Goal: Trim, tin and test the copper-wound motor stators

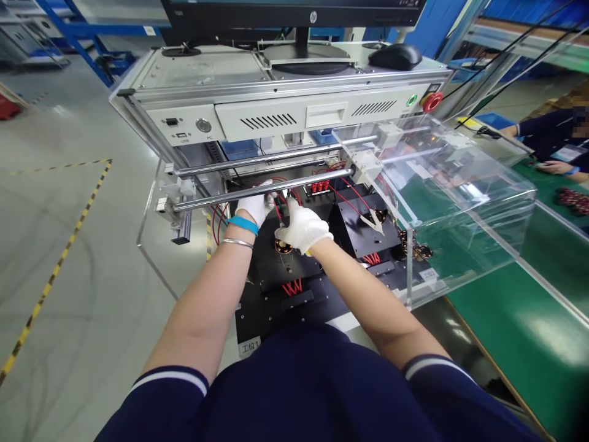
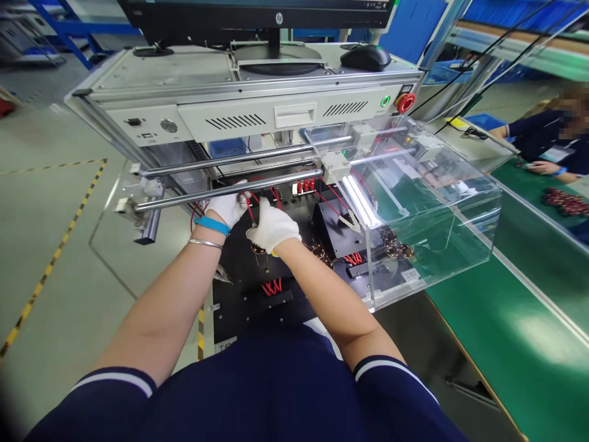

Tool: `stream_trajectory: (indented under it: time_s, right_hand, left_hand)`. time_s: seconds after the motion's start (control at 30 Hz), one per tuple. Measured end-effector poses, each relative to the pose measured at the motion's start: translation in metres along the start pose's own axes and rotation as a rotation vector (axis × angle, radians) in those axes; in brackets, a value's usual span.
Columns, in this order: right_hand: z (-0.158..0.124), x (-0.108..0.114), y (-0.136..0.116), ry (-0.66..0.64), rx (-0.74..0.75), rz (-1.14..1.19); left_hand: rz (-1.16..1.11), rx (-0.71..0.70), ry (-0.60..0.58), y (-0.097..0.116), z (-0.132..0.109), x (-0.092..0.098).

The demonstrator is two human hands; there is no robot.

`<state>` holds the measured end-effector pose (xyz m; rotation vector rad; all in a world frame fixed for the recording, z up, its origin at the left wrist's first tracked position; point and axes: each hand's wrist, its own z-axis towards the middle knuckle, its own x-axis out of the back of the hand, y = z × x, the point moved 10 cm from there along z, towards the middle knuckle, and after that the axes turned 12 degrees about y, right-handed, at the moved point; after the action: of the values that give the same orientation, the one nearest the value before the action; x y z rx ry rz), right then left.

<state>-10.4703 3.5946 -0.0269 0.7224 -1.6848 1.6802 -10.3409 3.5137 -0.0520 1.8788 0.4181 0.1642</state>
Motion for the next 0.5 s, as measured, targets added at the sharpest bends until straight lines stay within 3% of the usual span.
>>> stream_trajectory:
  time_s: [0.07, 0.17, 0.3, 0.4, 0.5]
  right_hand:
    - [0.001, 0.002, 0.002, 0.038, -0.010, -0.090]
    - [0.002, 0.007, 0.017, 0.032, -0.110, 0.017]
    - [0.001, -0.003, 0.036, 0.000, -0.302, 0.400]
    - [-0.003, -0.017, 0.038, 0.028, -0.350, 0.660]
    - [-0.008, -0.022, 0.047, 0.102, -0.341, 0.676]
  left_hand:
    - [0.122, -0.123, 0.002, 0.002, -0.020, 0.010]
    - [0.314, -0.380, 0.036, 0.002, -0.066, 0.036]
    - [0.623, -0.693, -0.186, -0.022, -0.131, 0.041]
    - [0.820, -0.836, -0.325, -0.045, -0.147, 0.031]
    - [0.959, -0.931, -0.368, -0.053, -0.142, 0.022]
